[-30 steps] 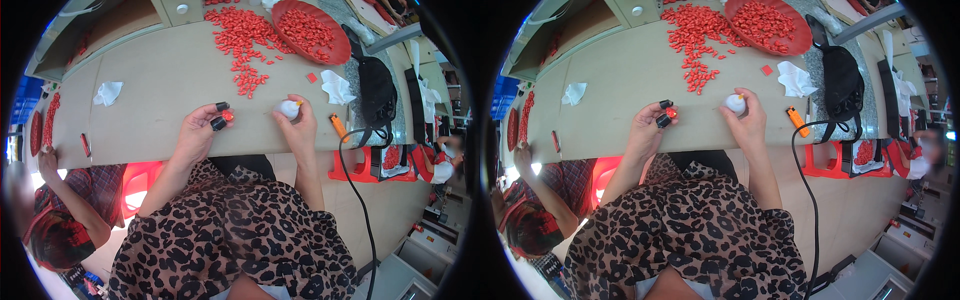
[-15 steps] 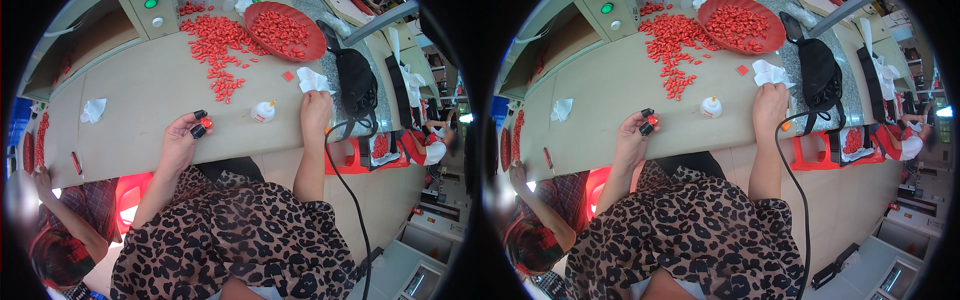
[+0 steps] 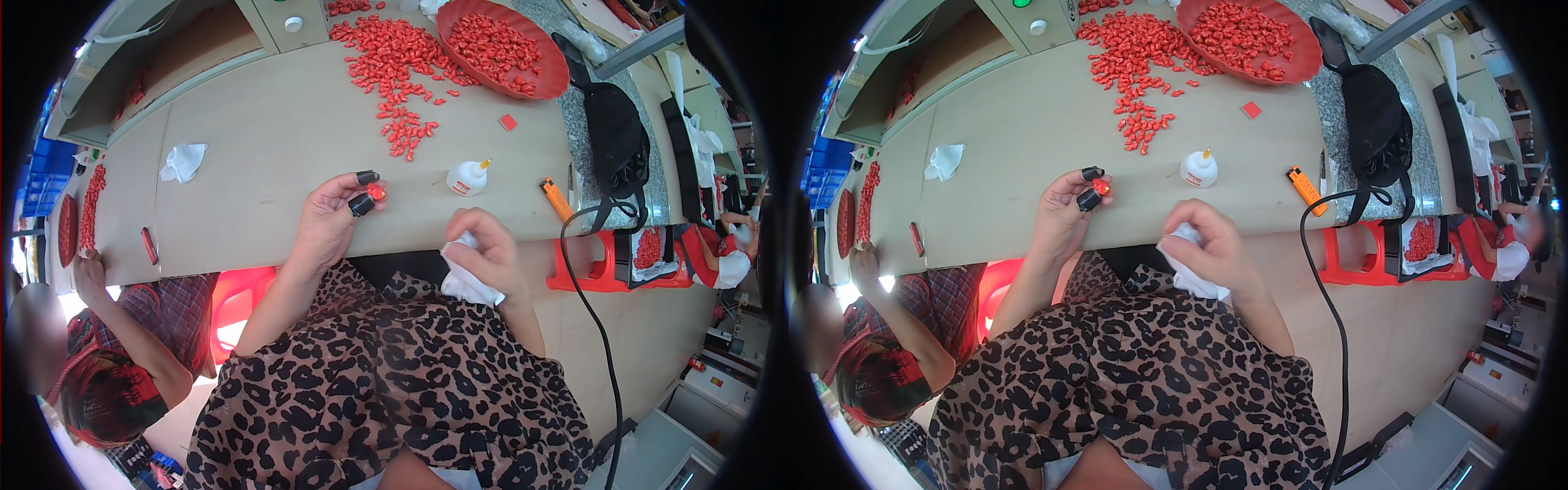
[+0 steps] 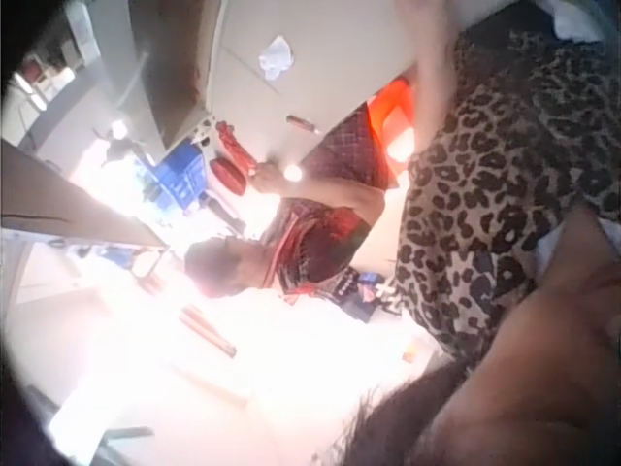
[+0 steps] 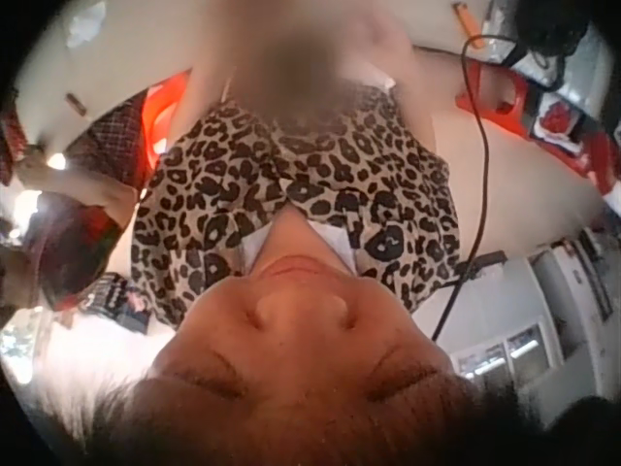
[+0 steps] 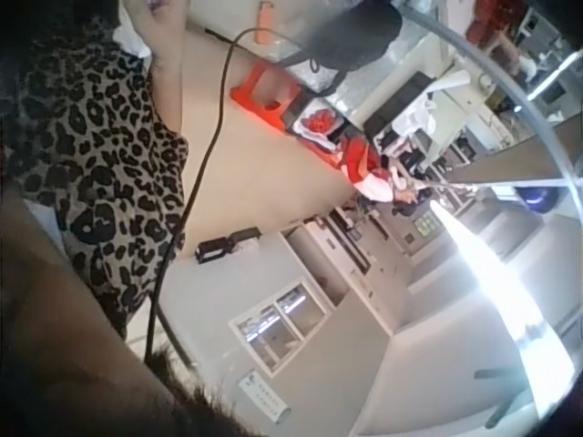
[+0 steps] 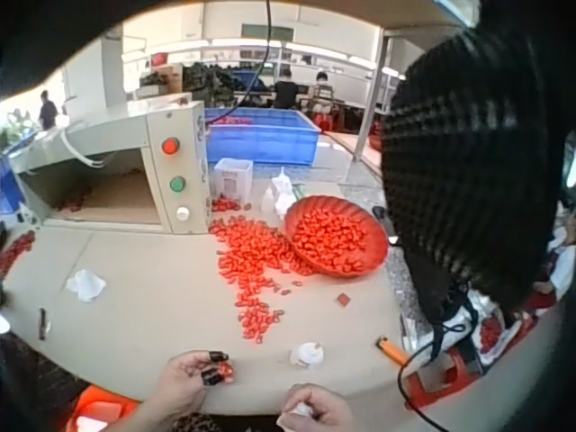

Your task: Glue small red plastic toy components together using a precision adhesive bottle on a factory assembly line table.

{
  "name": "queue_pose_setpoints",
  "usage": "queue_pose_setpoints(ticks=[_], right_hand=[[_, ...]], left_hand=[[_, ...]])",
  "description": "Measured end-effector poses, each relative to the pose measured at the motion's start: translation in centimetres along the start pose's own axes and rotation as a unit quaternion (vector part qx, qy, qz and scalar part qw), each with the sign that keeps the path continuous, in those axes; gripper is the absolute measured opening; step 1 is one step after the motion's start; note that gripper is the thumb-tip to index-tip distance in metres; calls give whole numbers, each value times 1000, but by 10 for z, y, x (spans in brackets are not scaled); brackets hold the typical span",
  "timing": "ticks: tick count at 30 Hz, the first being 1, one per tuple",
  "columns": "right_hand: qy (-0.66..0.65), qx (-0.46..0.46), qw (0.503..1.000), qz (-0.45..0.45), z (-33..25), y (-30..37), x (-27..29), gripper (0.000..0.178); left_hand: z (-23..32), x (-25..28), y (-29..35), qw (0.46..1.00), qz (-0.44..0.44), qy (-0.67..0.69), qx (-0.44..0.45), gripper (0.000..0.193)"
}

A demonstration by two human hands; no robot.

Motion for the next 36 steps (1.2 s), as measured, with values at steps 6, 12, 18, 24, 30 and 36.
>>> queue_pose_setpoints(ticks=[6,12,18,24,30,36], right_hand=[[-193,-160,967,41,16,-29,-38,13],[-240,-169,953,75,27,-35,-43,11],[-240,-191,948,86,29,-38,-44,11],[-242,-199,945,95,32,-39,-45,9],[-251,-200,942,100,31,-39,-45,9],[-248,-210,940,108,33,-38,-47,8]], left_hand=[[-3,2,1,1000,-21,17,2,22],[-2,-1,3,1000,-25,-12,14,23],[-4,-1,3,999,-14,-43,25,22],[-3,-5,4,995,-8,-101,21,20],[-3,-8,6,992,-10,-127,-7,17],[-4,-6,6,981,-23,-190,-39,18]])
Point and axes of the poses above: each hand's wrist, its own y-axis away from the middle knuckle, its own x-axis out of the back of the hand, z = x × y, the point moved 3 cm from there along -y, towards the middle knuckle, and after that the axes turned 13 degrees about y, right-handed, at the moved point
